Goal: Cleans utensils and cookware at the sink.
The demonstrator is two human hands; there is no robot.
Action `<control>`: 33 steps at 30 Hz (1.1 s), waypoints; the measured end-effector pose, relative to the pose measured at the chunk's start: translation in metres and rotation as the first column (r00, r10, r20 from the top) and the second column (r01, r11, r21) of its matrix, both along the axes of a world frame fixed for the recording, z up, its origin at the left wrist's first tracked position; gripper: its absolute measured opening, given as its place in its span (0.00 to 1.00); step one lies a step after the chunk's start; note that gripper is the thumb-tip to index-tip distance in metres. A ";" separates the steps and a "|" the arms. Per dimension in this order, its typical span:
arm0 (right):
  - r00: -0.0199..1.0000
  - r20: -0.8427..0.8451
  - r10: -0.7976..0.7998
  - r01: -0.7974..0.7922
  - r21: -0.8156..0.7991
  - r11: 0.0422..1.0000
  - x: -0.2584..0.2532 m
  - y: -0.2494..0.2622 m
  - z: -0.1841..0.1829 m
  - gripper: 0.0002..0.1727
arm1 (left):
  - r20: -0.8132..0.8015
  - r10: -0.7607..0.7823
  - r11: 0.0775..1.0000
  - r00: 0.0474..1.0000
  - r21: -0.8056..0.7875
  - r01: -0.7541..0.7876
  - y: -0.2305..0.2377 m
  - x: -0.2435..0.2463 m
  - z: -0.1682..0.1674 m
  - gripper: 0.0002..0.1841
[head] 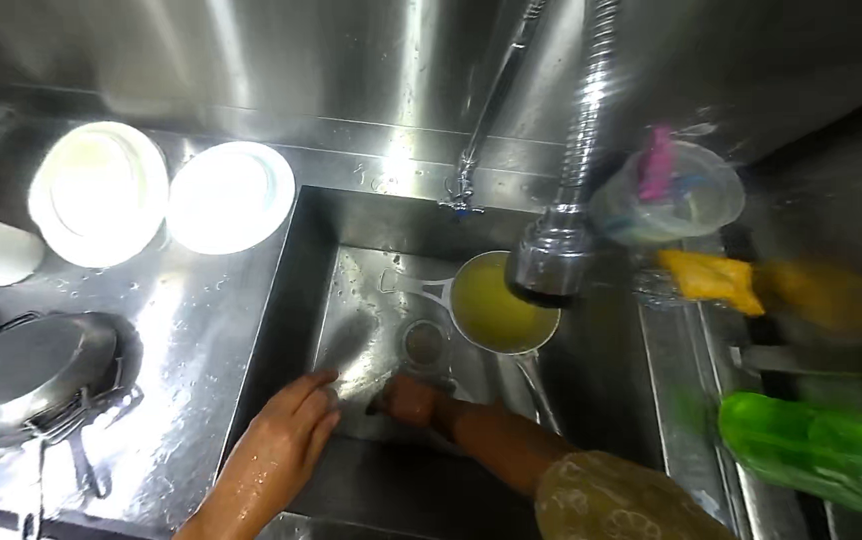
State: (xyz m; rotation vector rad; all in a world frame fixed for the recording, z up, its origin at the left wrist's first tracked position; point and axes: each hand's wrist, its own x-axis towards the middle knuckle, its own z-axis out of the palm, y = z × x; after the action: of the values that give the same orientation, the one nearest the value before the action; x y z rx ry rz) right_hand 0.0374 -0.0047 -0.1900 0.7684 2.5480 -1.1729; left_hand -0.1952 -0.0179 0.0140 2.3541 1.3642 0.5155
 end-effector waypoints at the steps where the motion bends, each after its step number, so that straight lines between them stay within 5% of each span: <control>1: 0.999 0.030 -0.041 0.042 -0.022 0.999 0.002 -0.004 0.004 0.20 | -0.002 0.011 1.000 1.000 -0.010 -0.011 -0.002 0.002 0.000 0.18; 5: 0.953 0.152 -0.261 0.273 -0.066 0.960 0.031 -0.012 0.029 0.29 | -0.002 0.025 0.998 1.000 -0.064 -0.025 -0.006 0.012 0.003 0.17; 9: 0.755 0.365 -0.545 0.552 0.093 0.828 0.059 0.000 0.055 0.29 | 0.030 0.039 0.991 0.999 -0.130 -0.034 -0.012 0.019 0.010 0.15; 13: 0.681 0.509 -0.527 0.524 0.164 0.836 0.084 0.012 0.037 0.24 | 0.058 0.059 0.991 0.997 -0.128 -0.051 -0.017 0.029 0.011 0.13; 22: 0.674 0.484 -0.558 0.617 0.047 0.786 0.112 0.017 0.030 0.26 | 0.047 0.103 0.948 0.994 -0.306 -0.084 -0.031 0.051 0.015 0.13; 29: 0.851 0.472 -0.231 0.293 -0.061 0.954 0.115 -0.017 0.037 0.20 | 0.016 0.149 0.820 0.989 -0.560 -0.114 -0.031 0.052 0.028 0.15; 33: 0.864 0.366 -0.344 0.374 -0.012 0.927 0.076 -0.021 0.052 0.31 | 0.010 0.377 0.701 0.926 -0.657 -0.278 -0.027 0.061 0.020 0.18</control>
State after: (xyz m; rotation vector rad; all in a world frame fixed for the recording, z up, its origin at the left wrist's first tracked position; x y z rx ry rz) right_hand 0.1136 -0.0257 -0.1377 1.3459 2.0965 -1.1039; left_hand -0.1342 -0.0444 0.0344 1.4895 1.5841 0.2345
